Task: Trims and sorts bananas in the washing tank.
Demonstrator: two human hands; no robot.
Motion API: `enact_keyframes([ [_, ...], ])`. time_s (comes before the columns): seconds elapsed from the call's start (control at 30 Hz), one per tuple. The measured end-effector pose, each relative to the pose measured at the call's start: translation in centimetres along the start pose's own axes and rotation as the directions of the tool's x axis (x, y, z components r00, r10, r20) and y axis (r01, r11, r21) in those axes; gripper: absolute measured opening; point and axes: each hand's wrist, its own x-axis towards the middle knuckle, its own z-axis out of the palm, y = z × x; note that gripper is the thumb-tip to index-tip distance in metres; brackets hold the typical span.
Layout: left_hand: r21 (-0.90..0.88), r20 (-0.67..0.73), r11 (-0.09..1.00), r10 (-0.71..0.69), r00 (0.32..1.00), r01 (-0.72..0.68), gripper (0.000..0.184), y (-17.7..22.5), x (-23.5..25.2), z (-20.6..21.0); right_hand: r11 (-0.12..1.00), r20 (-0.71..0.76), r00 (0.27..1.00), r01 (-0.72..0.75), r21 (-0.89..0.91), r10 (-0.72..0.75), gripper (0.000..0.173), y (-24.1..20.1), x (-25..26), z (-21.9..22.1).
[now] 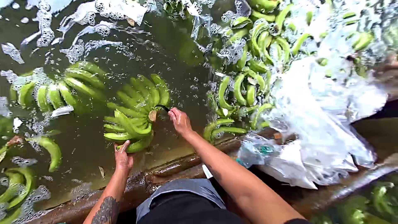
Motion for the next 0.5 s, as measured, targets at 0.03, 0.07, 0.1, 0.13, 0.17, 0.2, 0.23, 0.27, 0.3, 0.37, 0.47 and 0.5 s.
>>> enact_keyframes([
  [0.03,-0.015,0.008,1.000,-0.012,1.000,0.012,0.063,0.7,-0.5,0.7,0.999,-0.007,1.000,-0.011,-0.048,0.011,0.037,-0.5,0.7,-0.4],
  [0.07,-0.032,0.010,0.999,-0.030,0.999,0.031,0.063,1.3,-1.1,1.4,0.994,0.002,0.999,-0.033,-0.108,0.033,0.038,-1.2,1.5,-0.8],
  [0.1,-0.044,0.003,0.998,-0.052,0.999,0.052,0.062,1.9,-1.7,2.1,0.984,0.024,0.998,-0.052,-0.172,0.057,0.038,-1.9,2.2,-1.3],
  [0.13,-0.051,-0.006,0.996,-0.074,0.997,0.073,0.060,2.4,-2.3,2.7,0.972,0.034,0.998,-0.049,-0.230,0.058,0.039,-2.5,2.8,-1.6],
  [0.17,-0.058,-0.019,0.994,-0.093,0.995,0.092,0.060,2.9,-2.8,3.4,0.959,0.044,0.998,-0.032,-0.282,0.046,0.039,-3.0,3.3,-1.8],
  [0.2,-0.065,-0.034,0.993,-0.101,0.994,0.099,0.059,3.2,-3.4,4.3,0.948,0.054,0.998,-0.021,-0.317,0.040,0.040,-3.7,3.8,-2.0],
  [0.23,-0.073,-0.047,0.993,-0.101,0.994,0.097,0.059,3.4,-3.8,5.3,0.943,0.050,0.998,-0.027,-0.333,0.046,0.042,-4.4,4.2,-1.9],
  [0.27,-0.078,-0.065,0.993,-0.090,0.994,0.085,0.061,3.3,-4.3,6.3,0.944,0.040,0.997,-0.052,-0.326,0.069,0.044,-4.8,4.3,-1.4],
  [0.3,-0.080,-0.093,0.995,-0.070,0.993,0.063,0.063,3.0,-4.7,7.2,0.955,0.038,0.993,-0.095,-0.282,0.110,0.045,-5.0,3.9,-0.7],
  [0.37,-0.066,-0.128,0.998,-0.028,0.991,0.019,0.071,2.2,-5.0,7.6,0.984,0.143,0.975,-0.158,-0.087,0.169,0.043,-4.2,2.0,-0.2],
  [0.47,-0.043,-0.090,0.999,-0.017,0.996,0.013,0.071,1.6,-5.4,7.3,0.961,0.312,0.934,-0.232,0.154,0.176,0.041,-1.1,0.0,-1.9],
  [0.5,-0.050,-0.072,0.999,-0.017,0.997,0.014,0.070,1.6,-5.5,7.4,0.944,0.326,0.928,-0.255,0.211,0.177,0.041,-0.8,-0.3,-2.3],
])
